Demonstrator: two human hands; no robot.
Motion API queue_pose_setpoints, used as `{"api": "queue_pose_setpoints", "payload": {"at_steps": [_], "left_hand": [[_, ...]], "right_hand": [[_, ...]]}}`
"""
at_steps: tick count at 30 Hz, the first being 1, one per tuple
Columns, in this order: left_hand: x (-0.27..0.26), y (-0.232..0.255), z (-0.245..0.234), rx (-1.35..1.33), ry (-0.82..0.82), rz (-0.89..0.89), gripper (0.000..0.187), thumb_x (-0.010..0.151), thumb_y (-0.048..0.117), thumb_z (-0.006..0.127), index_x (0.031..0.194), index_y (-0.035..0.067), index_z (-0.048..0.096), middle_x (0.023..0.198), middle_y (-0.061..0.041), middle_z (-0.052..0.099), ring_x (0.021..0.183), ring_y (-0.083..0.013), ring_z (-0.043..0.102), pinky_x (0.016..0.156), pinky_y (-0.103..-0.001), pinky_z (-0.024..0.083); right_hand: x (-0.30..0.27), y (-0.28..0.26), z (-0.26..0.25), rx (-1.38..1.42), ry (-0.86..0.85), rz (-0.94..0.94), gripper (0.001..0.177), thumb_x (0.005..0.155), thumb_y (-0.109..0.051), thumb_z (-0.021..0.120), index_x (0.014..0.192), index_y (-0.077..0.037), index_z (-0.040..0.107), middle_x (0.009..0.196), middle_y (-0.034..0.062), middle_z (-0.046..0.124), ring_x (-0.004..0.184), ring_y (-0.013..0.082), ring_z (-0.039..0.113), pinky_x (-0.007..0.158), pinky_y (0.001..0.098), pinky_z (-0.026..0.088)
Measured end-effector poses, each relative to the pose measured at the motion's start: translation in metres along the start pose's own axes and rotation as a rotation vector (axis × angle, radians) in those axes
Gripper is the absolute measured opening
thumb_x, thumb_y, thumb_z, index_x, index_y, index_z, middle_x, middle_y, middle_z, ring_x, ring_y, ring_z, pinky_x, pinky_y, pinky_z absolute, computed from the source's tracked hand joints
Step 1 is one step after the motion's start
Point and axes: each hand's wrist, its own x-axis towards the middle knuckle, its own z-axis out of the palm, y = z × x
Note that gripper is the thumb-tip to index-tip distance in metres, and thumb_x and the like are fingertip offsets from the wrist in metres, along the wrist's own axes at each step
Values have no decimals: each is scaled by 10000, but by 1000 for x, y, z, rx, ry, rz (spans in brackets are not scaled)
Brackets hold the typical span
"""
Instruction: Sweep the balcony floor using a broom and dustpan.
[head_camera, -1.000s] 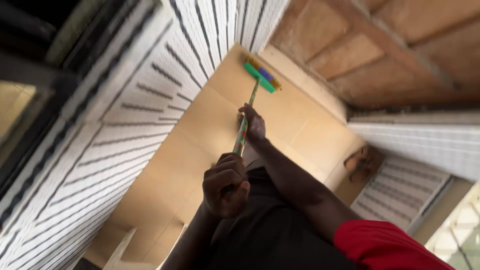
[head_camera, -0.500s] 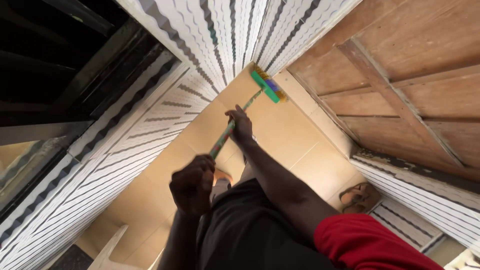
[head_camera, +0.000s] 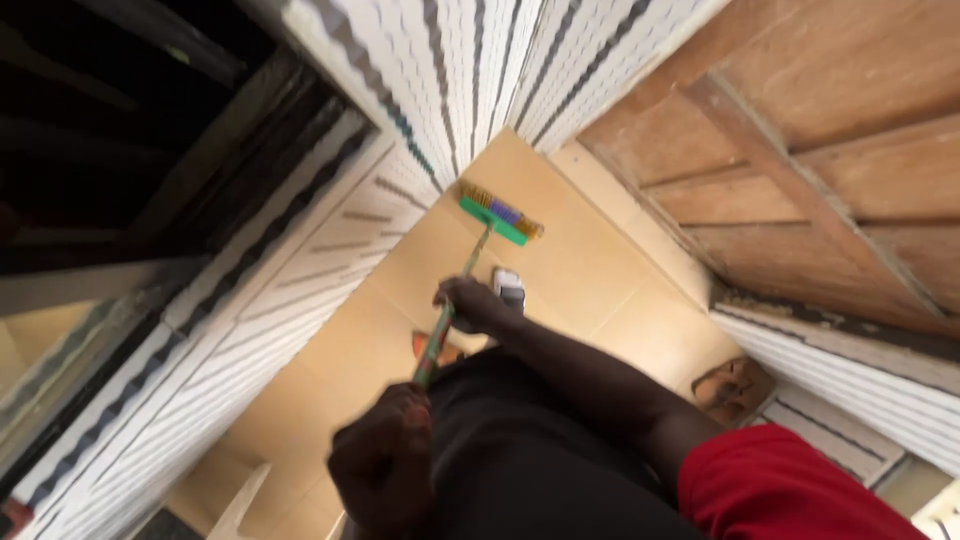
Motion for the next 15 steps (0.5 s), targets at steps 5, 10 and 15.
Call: {"api": "queue_pose_setpoints", "payload": {"at_steps": [5,10,15], "left_hand": [[43,23,3,23,-155,142,332,976,-14,611,691,30,446,659,-67,492,609,-190,517,717,-375,532],[73,-30,26,-180,-244,249,277,972,-31,652,772,20,469,789,-149,580,717,-293,597,734,-391,515],[62,-74,28,-47,-93,34,363,1002,-90,580,704,13,401,680,-97,515,593,-156,473,608,-298,417]], "right_hand": [[35,-73,-75,-98,66,177,339,665,-45,713,991,-119,657,995,130,693,991,402,657,775,470,547],[51,3,-90,-276,232,358,318,721,-68,732,1020,-168,686,1113,155,693,1073,392,664,858,456,560],[75,41,-81,-320,75,179,254,691,-91,782,923,-165,708,994,97,725,1100,368,674,948,500,489]]}}
